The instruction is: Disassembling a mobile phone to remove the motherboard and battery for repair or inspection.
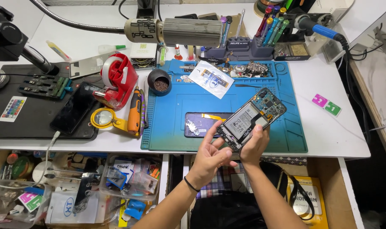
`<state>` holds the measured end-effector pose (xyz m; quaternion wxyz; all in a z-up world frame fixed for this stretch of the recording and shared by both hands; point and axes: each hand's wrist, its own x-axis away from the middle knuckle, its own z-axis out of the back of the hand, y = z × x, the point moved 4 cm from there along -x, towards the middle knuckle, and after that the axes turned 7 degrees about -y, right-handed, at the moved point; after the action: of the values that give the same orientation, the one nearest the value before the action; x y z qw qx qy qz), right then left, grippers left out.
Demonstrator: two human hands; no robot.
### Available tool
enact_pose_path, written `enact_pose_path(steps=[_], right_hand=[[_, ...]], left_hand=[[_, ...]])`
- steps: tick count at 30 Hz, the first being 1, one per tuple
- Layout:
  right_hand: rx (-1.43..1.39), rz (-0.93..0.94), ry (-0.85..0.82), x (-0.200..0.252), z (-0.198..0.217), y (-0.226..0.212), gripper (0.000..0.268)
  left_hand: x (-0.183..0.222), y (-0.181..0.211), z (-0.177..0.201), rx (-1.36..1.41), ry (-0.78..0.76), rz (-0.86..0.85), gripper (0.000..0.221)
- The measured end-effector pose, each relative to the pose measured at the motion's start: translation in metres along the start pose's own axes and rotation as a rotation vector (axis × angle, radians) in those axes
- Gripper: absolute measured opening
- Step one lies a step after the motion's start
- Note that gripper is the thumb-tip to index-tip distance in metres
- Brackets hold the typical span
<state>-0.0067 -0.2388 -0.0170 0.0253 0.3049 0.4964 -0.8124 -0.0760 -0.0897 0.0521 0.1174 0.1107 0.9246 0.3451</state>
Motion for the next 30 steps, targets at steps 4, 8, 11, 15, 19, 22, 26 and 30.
enact_pose_path(steps=[4, 8, 11, 15, 19, 22, 26, 30], right_hand=[[0.117, 0.129, 0.043, 0.007, -0.006, 0.013, 0.040], [-0.118, 0.042, -0.016, 0.005, -0.011, 0.041, 0.039], [-0.118, 0.114, -0.086, 0.011, -0.008, 0.067, 0.040], [-0.483, -0.030, -0.267, -0.018, -0.002, 0.005, 0.037], [-1.096, -0.383, -0.591, -0.032, 0.001, -0.044, 0.049], [-1.198, -0.525, -0.673, -0.030, 0.002, -0.040, 0.042], [-1.280, -0.531, -0.652, -0.032, -0.004, -0.037, 0.040], [-1.311, -0.579, -0.499, -0.041, 0.003, -0.040, 0.042]], left_hand=[[-0.001, -0.008, 0.009, -0.024, 0.004, -0.013, 0.099], [-0.004, -0.017, 0.024, -0.050, 0.021, -0.034, 0.094], [-0.003, 0.003, 0.009, -0.123, 0.042, -0.061, 0.084], [-0.005, 0.017, 0.015, -0.167, 0.043, -0.080, 0.083], [-0.006, 0.036, 0.007, -0.254, 0.020, -0.076, 0.085], [-0.005, 0.042, 0.004, -0.304, 0.039, -0.068, 0.092], [-0.009, 0.033, 0.026, -0.450, 0.177, -0.054, 0.100], [0.000, 0.071, 0.048, -0.714, 0.413, -0.045, 0.023]])
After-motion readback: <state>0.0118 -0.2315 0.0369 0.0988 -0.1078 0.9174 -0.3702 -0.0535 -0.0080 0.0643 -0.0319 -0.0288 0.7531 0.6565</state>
